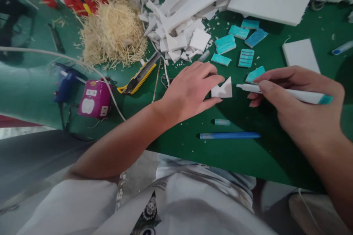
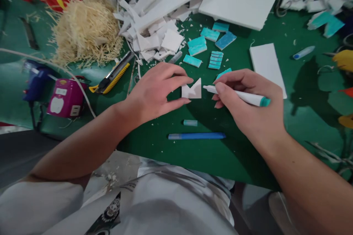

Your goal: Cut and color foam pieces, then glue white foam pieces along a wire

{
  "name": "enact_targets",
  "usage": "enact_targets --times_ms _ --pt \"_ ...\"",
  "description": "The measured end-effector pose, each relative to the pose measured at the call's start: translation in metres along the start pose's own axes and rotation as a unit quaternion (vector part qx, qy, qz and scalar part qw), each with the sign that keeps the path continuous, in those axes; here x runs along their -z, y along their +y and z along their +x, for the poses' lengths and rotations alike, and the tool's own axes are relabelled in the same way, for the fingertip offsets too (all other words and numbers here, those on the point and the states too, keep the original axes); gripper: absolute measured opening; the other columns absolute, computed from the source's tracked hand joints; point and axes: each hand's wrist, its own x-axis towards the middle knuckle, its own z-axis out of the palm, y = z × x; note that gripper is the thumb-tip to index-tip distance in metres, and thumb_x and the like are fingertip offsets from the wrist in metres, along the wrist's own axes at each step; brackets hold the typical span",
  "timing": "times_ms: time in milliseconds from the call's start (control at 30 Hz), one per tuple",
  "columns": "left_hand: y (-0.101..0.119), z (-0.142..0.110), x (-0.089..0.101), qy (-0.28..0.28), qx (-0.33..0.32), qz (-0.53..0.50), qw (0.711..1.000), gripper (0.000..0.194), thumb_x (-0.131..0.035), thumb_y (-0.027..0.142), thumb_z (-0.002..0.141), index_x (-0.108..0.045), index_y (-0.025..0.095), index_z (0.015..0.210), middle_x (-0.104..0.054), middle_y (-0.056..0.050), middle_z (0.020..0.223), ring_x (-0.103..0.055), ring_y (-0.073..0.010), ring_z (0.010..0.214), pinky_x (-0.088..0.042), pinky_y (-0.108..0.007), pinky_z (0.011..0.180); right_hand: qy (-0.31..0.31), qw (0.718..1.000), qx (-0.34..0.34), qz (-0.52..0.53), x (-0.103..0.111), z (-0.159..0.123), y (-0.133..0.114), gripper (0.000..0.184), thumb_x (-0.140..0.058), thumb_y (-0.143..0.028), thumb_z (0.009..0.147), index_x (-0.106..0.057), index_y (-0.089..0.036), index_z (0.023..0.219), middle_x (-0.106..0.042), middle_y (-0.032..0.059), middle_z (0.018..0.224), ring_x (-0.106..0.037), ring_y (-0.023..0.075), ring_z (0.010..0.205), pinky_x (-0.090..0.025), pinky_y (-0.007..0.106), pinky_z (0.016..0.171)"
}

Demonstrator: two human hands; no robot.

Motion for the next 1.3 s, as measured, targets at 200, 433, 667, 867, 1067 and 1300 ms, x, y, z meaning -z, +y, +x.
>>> enact_targets --times_ms 200,433,667,867,1067,1300 --pt "0.003 0.001 -0.002 0.015 0.02 0.011 1.0 0.024 -0.066 0.034 0.107 -0.075 0.014 0.119 -0.072 -0.014 0.123 -0.067 -0.0308 0.12 -0.055 -0.045 0.1 0.014 0.998 0.064 0.002 -0.003 0.002 0.015 0.027 -0.087 -0.052 0.088 -0.083 -0.026 0.083 -0.078 0.0014 0.074 -0.072 0.0153 0.059 -0.061 0.033 0.055" --pt "0.0 0.0 0.001 -0.015 -0.003 -0.001 1.0 0.029 -0.066 0.033 0.107 -0.073 0.015 0.129 -0.072 -0.012 0.122 -0.066 -0.0289 0.115 -0.055 -0.043 0.098 0.02 0.998 0.061 -0.028 -0.002 0.003 0.016 0.029 -0.084 -0.052 0.09 -0.083 -0.025 0.079 -0.073 0.0004 0.065 -0.063 0.0122 0.051 -0.054 0.03 0.049" --pt "0.001 -0.001 0.003 -0.013 0.013 0.013 1.0 0.027 -0.067 0.035 0.106 -0.073 0.017 0.125 -0.071 -0.012 0.121 -0.065 -0.0291 0.116 -0.055 -0.043 0.098 0.013 0.998 0.059 0.008 -0.002 0.005 0.018 0.019 -0.087 -0.042 0.087 -0.085 -0.024 0.082 -0.077 0.0021 0.071 -0.066 0.0136 0.053 -0.056 0.03 0.05" --pt "0.0 0.0 0.002 -0.032 0.002 -0.001 0.999 0.028 -0.063 0.03 0.107 -0.073 0.016 0.13 -0.069 -0.013 0.122 -0.064 -0.0285 0.117 -0.055 -0.043 0.101 0.006 0.999 0.042 0.015 -0.003 0.007 0.015 0.007 -0.083 -0.028 0.087 -0.086 -0.024 0.082 -0.076 0.0016 0.069 -0.062 0.0118 0.051 -0.053 0.029 0.052" --pt "-0.002 -0.002 0.004 -0.018 0.0 -0.002 1.0 0.029 -0.066 0.031 0.107 -0.073 0.013 0.128 -0.072 -0.013 0.124 -0.067 -0.0287 0.117 -0.056 -0.043 0.101 -0.004 1.0 -0.012 0.0 -0.003 0.007 0.004 0.009 -0.082 -0.023 0.087 -0.084 -0.022 0.079 -0.071 -0.0001 0.065 -0.062 0.0109 0.054 -0.054 0.028 0.055" --pt "0.001 -0.003 0.01 -0.007 0.01 0.004 1.0 0.022 -0.07 0.031 0.104 -0.076 0.014 0.117 -0.077 -0.012 0.123 -0.071 -0.0299 0.119 -0.057 -0.042 0.098 -0.009 1.0 -0.008 0.009 -0.002 0.007 0.004 0.01 -0.084 -0.028 0.088 -0.083 -0.023 0.08 -0.072 0.0002 0.066 -0.064 0.0122 0.055 -0.057 0.029 0.057"
